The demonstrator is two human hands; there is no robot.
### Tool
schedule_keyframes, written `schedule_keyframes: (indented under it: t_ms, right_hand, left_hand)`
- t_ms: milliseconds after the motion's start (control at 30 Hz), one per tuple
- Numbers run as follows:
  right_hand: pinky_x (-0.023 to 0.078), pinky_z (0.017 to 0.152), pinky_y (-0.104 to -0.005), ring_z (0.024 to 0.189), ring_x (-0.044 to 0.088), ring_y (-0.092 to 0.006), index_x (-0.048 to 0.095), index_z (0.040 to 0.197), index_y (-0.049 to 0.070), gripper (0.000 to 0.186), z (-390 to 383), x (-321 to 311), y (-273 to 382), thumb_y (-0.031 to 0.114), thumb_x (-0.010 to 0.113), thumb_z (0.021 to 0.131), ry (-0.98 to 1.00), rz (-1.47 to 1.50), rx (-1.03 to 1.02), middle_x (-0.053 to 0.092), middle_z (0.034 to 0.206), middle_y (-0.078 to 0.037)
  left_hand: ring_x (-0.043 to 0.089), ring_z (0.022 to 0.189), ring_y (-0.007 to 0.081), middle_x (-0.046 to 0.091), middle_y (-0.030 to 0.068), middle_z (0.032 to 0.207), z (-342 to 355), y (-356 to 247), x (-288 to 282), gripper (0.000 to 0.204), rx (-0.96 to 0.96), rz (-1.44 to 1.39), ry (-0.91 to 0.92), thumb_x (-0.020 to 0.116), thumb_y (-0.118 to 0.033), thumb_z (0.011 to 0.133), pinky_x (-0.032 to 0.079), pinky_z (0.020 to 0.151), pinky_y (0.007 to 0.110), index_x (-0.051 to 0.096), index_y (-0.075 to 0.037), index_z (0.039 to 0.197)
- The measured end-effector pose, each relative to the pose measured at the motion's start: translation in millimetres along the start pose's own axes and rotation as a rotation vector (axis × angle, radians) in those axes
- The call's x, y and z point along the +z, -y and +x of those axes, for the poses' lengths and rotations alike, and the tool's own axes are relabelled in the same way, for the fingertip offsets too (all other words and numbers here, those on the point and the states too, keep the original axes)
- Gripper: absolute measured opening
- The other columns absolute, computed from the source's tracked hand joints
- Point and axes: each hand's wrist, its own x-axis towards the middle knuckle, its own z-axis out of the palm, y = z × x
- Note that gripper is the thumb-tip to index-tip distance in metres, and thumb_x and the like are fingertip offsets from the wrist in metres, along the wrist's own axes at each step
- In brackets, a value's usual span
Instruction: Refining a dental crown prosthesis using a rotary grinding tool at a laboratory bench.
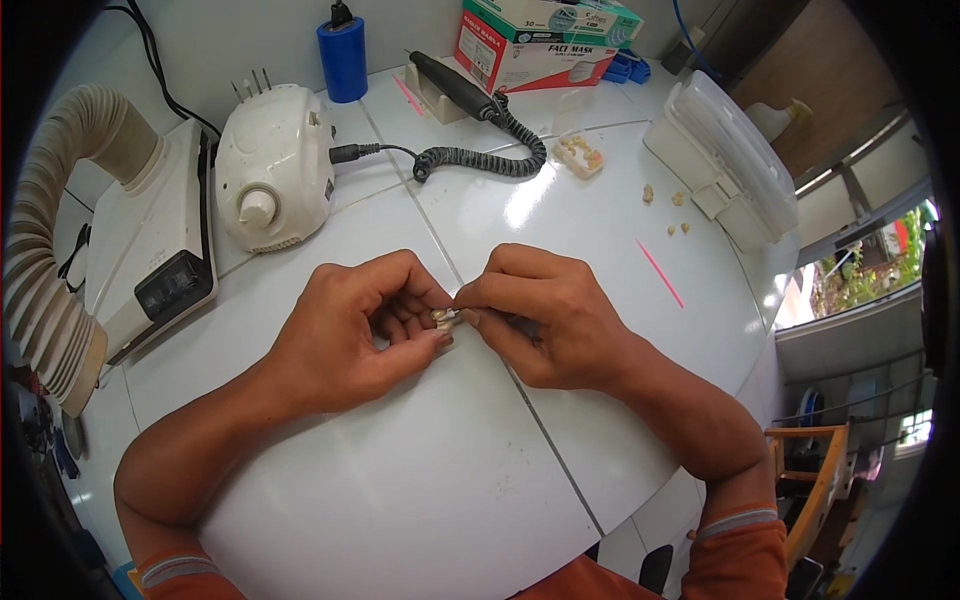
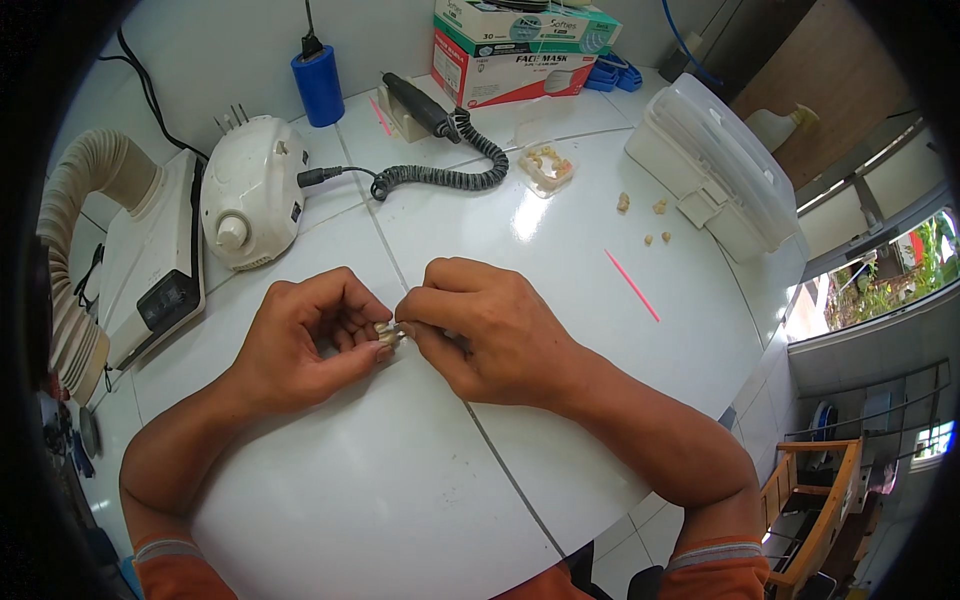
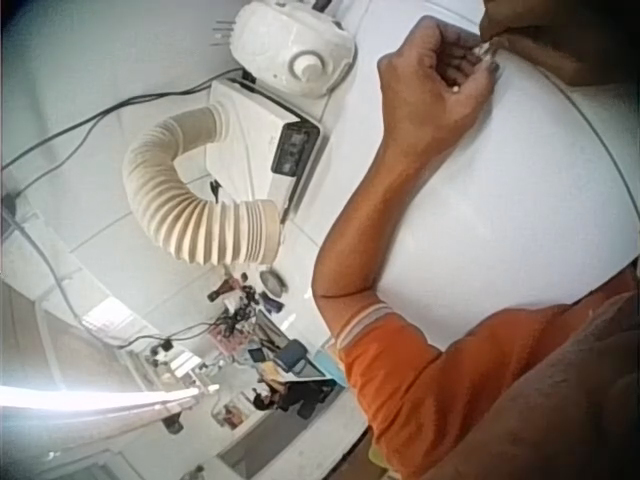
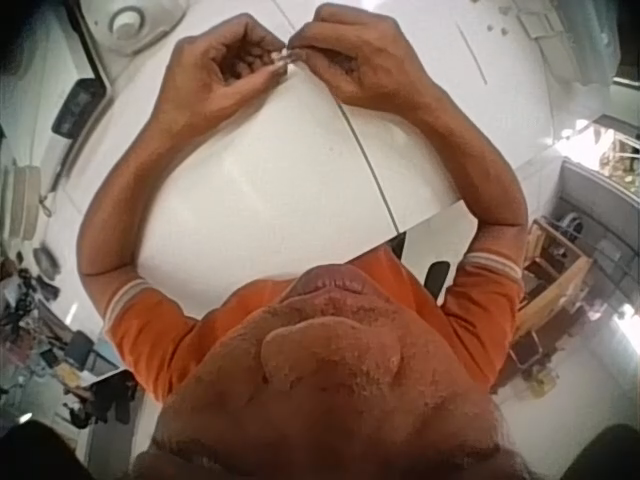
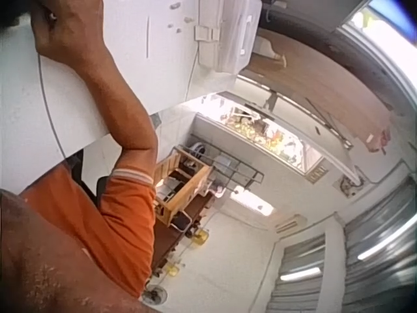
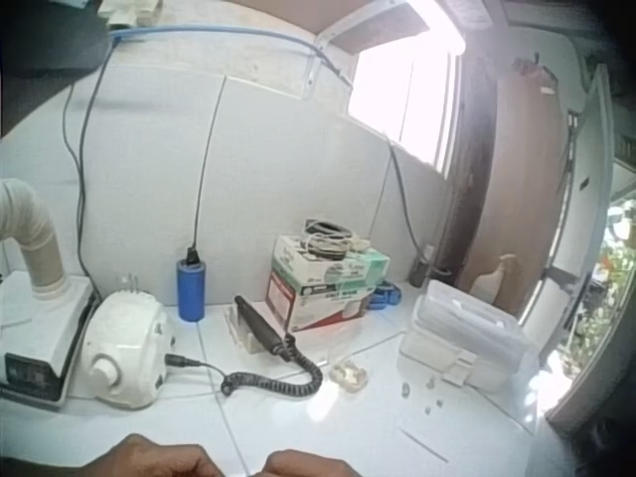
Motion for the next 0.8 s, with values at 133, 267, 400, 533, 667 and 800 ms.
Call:
schedule_keyframes:
  t_ms: [133, 267, 400, 533, 667, 800]
  right_hand:
    - [0.048, 0.061, -0.0392, 0.069, 0.06, -0.0255, 0.074, 0.096, 0.003, 0.012, -0.4, -1.0, -0.5, -0.004, 0.075, 0.086, 0.006, 0.01, 0.032, 0.059, 0.083, -0.009]
    - [0.048, 0.06, -0.0389, 0.068, 0.06, -0.0253, 0.073, 0.094, 0.002, 0.011, -0.2, -0.7, 0.2, -0.005, 0.074, 0.086, -0.008, -0.018, -0.006, 0.059, 0.082, -0.009]
    - [0.048, 0.059, -0.039, 0.066, 0.06, -0.0256, 0.072, 0.093, 0.001, 0.009, -0.5, -6.6, 2.7, -0.004, 0.073, 0.086, -0.015, 0.027, 0.076, 0.059, 0.082, -0.009]
    - [0.047, 0.057, -0.0343, 0.064, 0.062, -0.0198, 0.077, 0.096, -0.001, 0.015, -0.2, -4.9, -2.1, -0.007, 0.073, 0.084, -0.023, 0.0, -0.011, 0.064, 0.082, -0.008]
    - [0.048, 0.058, -0.0366, 0.065, 0.061, -0.0227, 0.076, 0.096, 0.001, 0.012, 0.4, 0.9, -2.0, -0.005, 0.074, 0.085, -0.009, -0.01, -0.017, 0.061, 0.082, -0.008]
    - [0.048, 0.06, -0.0391, 0.068, 0.06, -0.0256, 0.074, 0.095, 0.003, 0.011, -1.5, -0.1, -1.1, -0.003, 0.074, 0.086, -0.001, 0.025, 0.045, 0.058, 0.081, -0.008]
  left_hand:
    - [0.071, 0.083, 0.0082, 0.077, 0.0044, 0.092, 0.3, 0.1, 0.4, 0.019, 0.004, 0.009, -0.006, 0.08, -0.003, 0.093, 0.055, 0.072, 0.024, 0.072, 0.002, 0.109]
    - [0.071, 0.083, 0.0083, 0.077, 0.0044, 0.092, -1.1, -1.3, -0.8, 0.019, 0.005, 0.018, -0.007, 0.08, -0.003, 0.093, 0.055, 0.073, 0.024, 0.072, 0.002, 0.109]
    - [0.071, 0.083, 0.0082, 0.077, 0.0041, 0.092, -1.1, 1.5, 0.2, 0.019, -0.01, -0.011, -0.016, 0.081, -0.003, 0.093, 0.055, 0.073, 0.024, 0.072, 0.002, 0.109]
    - [0.071, 0.083, 0.0081, 0.077, 0.0038, 0.092, -0.5, 0.1, 0.6, 0.019, 0.0, -0.01, -0.013, 0.081, -0.003, 0.093, 0.056, 0.073, 0.024, 0.071, 0.001, 0.109]
    - [0.071, 0.083, 0.008, 0.076, 0.0036, 0.092, 0.0, -0.6, 0.6, 0.019, -0.004, -0.013, -0.014, 0.08, -0.002, 0.093, 0.056, 0.073, 0.024, 0.071, 0.002, 0.109]
    - [0.071, 0.083, 0.008, 0.076, 0.0037, 0.092, -1.0, 1.4, 0.2, 0.019, 0.004, -0.008, -0.009, 0.08, -0.002, 0.093, 0.056, 0.073, 0.023, 0.071, 0.002, 0.109]
